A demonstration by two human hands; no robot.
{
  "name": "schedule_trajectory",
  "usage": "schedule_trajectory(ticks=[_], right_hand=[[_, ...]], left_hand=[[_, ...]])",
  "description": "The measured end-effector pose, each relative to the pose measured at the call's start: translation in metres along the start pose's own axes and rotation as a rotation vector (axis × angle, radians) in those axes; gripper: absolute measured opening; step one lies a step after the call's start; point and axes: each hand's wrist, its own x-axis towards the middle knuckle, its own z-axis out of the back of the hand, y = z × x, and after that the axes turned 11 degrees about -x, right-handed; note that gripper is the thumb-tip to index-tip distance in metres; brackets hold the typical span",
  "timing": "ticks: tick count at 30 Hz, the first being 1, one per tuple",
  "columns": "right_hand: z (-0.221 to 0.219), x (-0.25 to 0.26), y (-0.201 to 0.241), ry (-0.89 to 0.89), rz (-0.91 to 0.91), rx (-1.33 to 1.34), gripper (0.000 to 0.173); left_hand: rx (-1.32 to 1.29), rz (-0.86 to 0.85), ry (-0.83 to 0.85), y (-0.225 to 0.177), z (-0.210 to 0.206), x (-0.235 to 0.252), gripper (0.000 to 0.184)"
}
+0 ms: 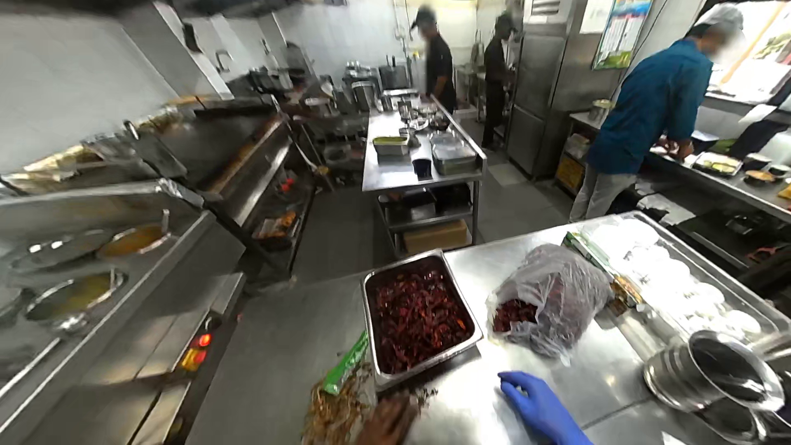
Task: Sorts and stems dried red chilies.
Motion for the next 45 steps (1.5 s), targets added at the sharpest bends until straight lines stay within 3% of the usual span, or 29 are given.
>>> schedule_trajectory(ticks=[2, 4, 9, 11, 12, 14, 16, 17, 19, 21, 22, 23, 24, 26, 27, 28, 30, 31, 33, 35, 37, 40, 43, 45], right_hand=[[0.005, -0.003, 0.000, -0.023, -0.001, -0.003, 0.042], [0.011, -0.009, 0.001, -0.045, 0.009, 0.000, 0.042], [0.008, -0.023, -0.008, -0.169, -0.006, 0.012, 0.039], [0.000, -0.029, -0.011, -0.166, -0.035, 0.029, 0.038], [-0.004, -0.031, -0.012, -0.144, -0.046, 0.036, 0.039], [-0.011, -0.033, -0.013, -0.102, -0.047, 0.045, 0.040], [-0.015, -0.034, -0.011, -0.068, -0.040, 0.044, 0.041], [-0.015, -0.033, -0.010, -0.054, -0.040, 0.042, 0.041], [-0.014, -0.031, -0.007, -0.048, -0.023, 0.038, 0.041], [-0.011, -0.026, -0.004, -0.057, 0.008, 0.020, 0.040], [-0.010, -0.024, -0.002, -0.057, 0.019, 0.015, 0.039], [-0.010, -0.022, -0.001, -0.062, 0.030, 0.016, 0.039], [-0.008, -0.021, -0.001, -0.067, 0.039, 0.015, 0.038], [-0.006, -0.020, -0.001, -0.071, 0.047, 0.011, 0.038], [-0.005, -0.021, -0.002, -0.067, 0.048, 0.013, 0.038], [-0.005, -0.021, -0.003, -0.060, 0.048, 0.017, 0.039], [-0.006, -0.023, -0.004, -0.048, 0.036, 0.027, 0.040], [-0.006, -0.025, -0.005, -0.044, 0.028, 0.031, 0.040], [-0.008, -0.030, -0.008, -0.036, 0.011, 0.039, 0.040], [-0.008, -0.036, -0.011, -0.025, -0.010, 0.039, 0.041], [-0.007, -0.041, -0.015, -0.041, -0.030, 0.046, 0.041], [-0.001, -0.052, -0.021, -0.095, -0.068, 0.052, 0.041], [0.003, -0.060, -0.031, -0.168, -0.109, 0.048, 0.039], [0.003, -0.061, -0.035, -0.176, -0.137, 0.060, 0.039]], left_hand=[[0.129, -0.140, -0.246, 0.030, -0.006, 0.006, 0.036], [0.151, -0.158, -0.344, 0.033, 0.018, 0.012, 0.028], [0.093, 0.015, -0.586, 0.036, 0.071, 0.003, 0.035], [0.094, 0.093, -0.680, 0.031, 0.076, -0.006, 0.047], [0.085, 0.149, -0.700, 0.029, 0.077, -0.011, 0.047], [-0.013, 0.281, -0.673, 0.023, 0.081, -0.023, 0.027], [-0.131, 0.381, -0.617, 0.020, 0.085, -0.035, 0.030], [-0.127, 0.394, -0.666, 0.020, 0.081, -0.040, 0.025], [-0.083, 0.423, -0.707, 0.017, 0.071, -0.047, 0.030], [-0.108, 0.460, -0.617, 0.008, 0.068, -0.052, 0.028], [-0.157, 0.509, -0.525, 0.003, 0.069, -0.054, 0.043], [-0.179, 0.526, -0.515, 0.000, 0.066, -0.055, 0.040], [-0.168, 0.521, -0.583, -0.003, 0.061, -0.053, 0.022], [-0.105, 0.501, -0.656, -0.011, 0.057, -0.042, 0.036], [-0.116, 0.483, -0.673, -0.014, 0.057, -0.038, 0.030], [-0.179, 0.481, -0.657, -0.016, 0.058, -0.033, 0.028], [-0.435, 0.568, -0.534, -0.013, 0.061, -0.020, 0.070], [-0.614, 0.622, -0.539, -0.009, 0.058, -0.012, 0.068], [-1.109, 0.789, -0.588, -0.006, 0.057, 0.009, 0.039], [-1.587, 1.015, -0.593, -0.001, 0.067, 0.033, 0.040], [-1.751, 1.075, -0.602, 0.001, 0.084, 0.048, 0.044], [-1.438, 0.869, -0.614, -0.008, 0.125, 0.056, 0.041], [-1.007, 0.632, -0.863, -0.025, 0.159, 0.072, 0.037], [-0.846, 0.502, -0.878, -0.038, 0.162, 0.095, 0.022]])
